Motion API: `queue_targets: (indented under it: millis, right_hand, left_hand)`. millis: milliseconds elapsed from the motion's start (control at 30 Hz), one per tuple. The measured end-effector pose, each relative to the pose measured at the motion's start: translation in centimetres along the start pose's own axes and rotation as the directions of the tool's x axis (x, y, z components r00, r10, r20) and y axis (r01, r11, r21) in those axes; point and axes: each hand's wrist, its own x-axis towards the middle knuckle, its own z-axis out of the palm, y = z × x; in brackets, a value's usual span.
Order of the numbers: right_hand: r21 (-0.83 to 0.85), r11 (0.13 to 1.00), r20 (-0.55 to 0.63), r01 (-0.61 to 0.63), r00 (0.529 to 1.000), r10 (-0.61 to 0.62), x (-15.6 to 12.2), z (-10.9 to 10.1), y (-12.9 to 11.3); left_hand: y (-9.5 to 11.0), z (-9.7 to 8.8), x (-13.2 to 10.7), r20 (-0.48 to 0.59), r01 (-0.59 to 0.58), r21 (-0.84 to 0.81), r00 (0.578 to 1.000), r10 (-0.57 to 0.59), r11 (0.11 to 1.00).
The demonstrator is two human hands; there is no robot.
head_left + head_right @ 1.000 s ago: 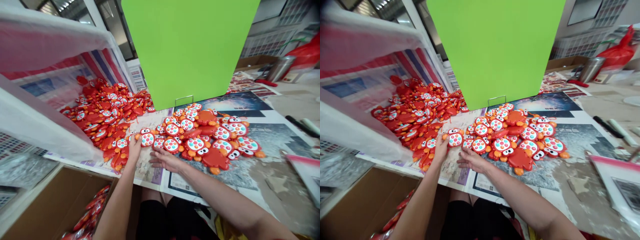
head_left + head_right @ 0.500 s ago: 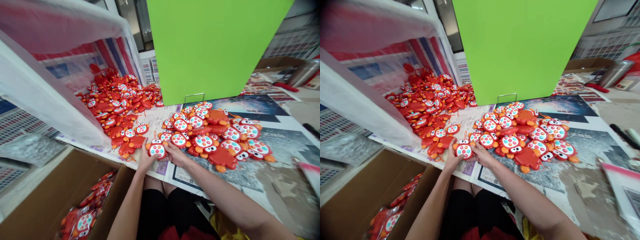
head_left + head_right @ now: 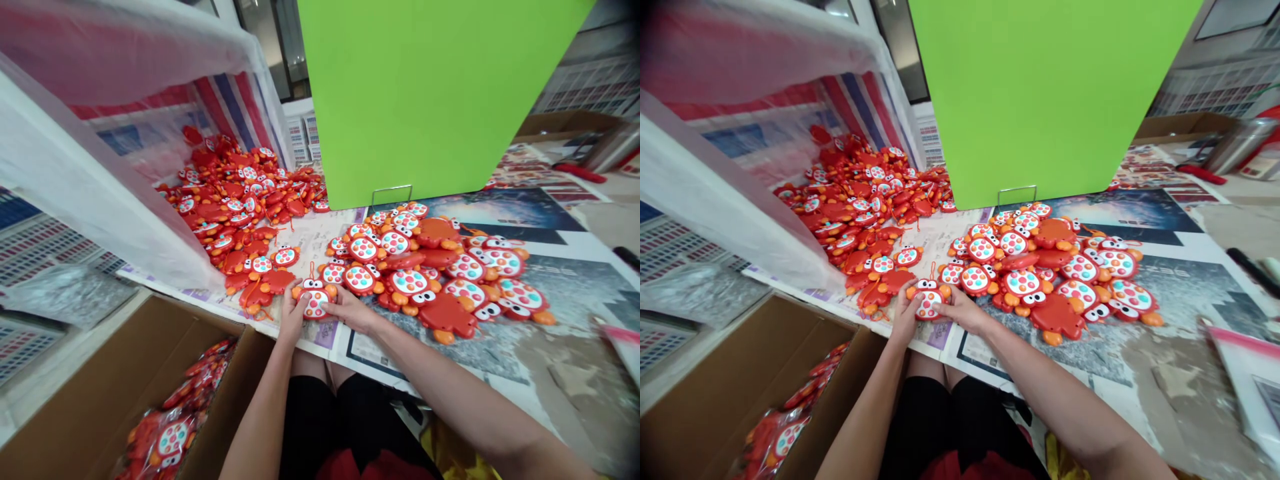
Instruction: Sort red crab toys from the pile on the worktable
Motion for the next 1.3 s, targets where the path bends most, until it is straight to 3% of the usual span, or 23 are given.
queue_targets:
  millis: [100,167,233,267,333,433,500,567,600,667,733,800,833,900,967,1167,1300]
  right_hand:
    - [0.019,1.0,-0.006,0.018,1.0,-0.017,-0.1,0.0,-0.2]
    - [0.081,0.995,-0.026,0.052,0.998,-0.05,-0.2,0.0,-0.9]
    - [0.184,0.972,-0.048,0.143,0.989,-0.136,-0.4,-0.2,-2.0]
    - [0.236,0.954,-0.046,0.186,0.982,-0.181,-0.6,-0.3,-2.5]
    - [0.294,0.937,0.009,0.19,0.979,-0.202,-0.8,-0.4,-3.0]
    - [0.192,0.981,0.158,-0.037,0.987,0.007,-0.9,-0.5,-2.5]
    - [0.084,0.983,0.198,-0.161,0.97,0.141,-0.7,-0.4,-1.6]
    - [0.056,0.979,0.175,-0.194,0.968,0.182,-0.4,-0.4,-1.0]
    - [0.069,0.978,0.15,-0.195,0.972,0.183,-0.3,-0.4,-0.7]
    - [0.103,0.975,0.099,-0.198,0.977,0.188,-0.1,-0.4,-0.5]
    - [0.115,0.973,0.074,-0.2,0.979,0.192,0.0,-0.4,-0.5]
    - [0.117,0.977,0.049,-0.176,0.984,0.171,0.1,-0.3,-0.5]
    - [0.119,0.98,0.037,-0.159,0.987,0.155,0.1,-0.2,-0.4]
    - [0.128,0.985,0.006,-0.116,0.993,0.116,0.0,-0.1,-0.5]
    - [0.132,0.988,-0.012,-0.086,0.996,0.088,-0.1,0.0,-0.5]
    - [-0.061,0.993,0.024,-0.099,0.995,0.1,-0.2,0.4,-0.5]
    - [-0.17,0.982,0.038,-0.088,0.995,0.096,-0.2,0.6,-0.3]
  left_hand:
    - [0.1,-0.1,-0.2,-0.1,-0.108,0.144,0.987,0.123,0.984]
    - [0.4,-0.5,-0.4,-0.175,-0.201,0.272,0.951,0.254,0.941]
    - [1.1,-1.3,-0.4,-0.168,-0.271,0.433,0.913,0.372,0.86]
    - [1.5,-1.9,-0.3,-0.125,-0.291,0.541,0.9,0.417,0.789]
    - [2.3,-3.0,0.2,-0.01,-0.279,0.773,0.892,0.451,0.569]
    - [3.0,-4.4,1.5,0.072,-0.159,0.957,0.939,0.335,0.241]
    - [3.1,-4.9,2.5,0.089,-0.133,0.979,0.963,0.255,0.158]
    - [3.2,-4.9,3.3,0.101,-0.149,0.971,0.965,0.243,0.186]
    - [3.2,-4.6,3.4,0.085,-0.151,0.959,0.961,0.263,0.242]
    - [3.0,-3.5,3.2,0.003,-0.153,0.882,0.948,0.319,0.445]
    - [2.6,-1.9,2.3,-0.104,-0.16,0.688,0.944,0.314,0.708]
    - [1.8,0.0,0.9,-0.159,-0.139,0.386,0.964,0.215,0.912]
    - [1.4,0.8,0.2,-0.161,-0.109,0.232,0.976,0.148,0.967]
    - [0.9,1.8,-1.3,-0.127,-0.042,-0.007,0.991,0.041,0.999]
    - [0.9,1.6,-2.4,-0.085,0.018,-0.119,0.996,-0.028,0.993]
    - [3.7,-2.0,-4.1,0.007,0.216,-0.085,0.976,-0.216,0.973]
    - [4.9,-2.4,-4.5,0.073,0.269,-0.004,0.961,-0.268,0.963]
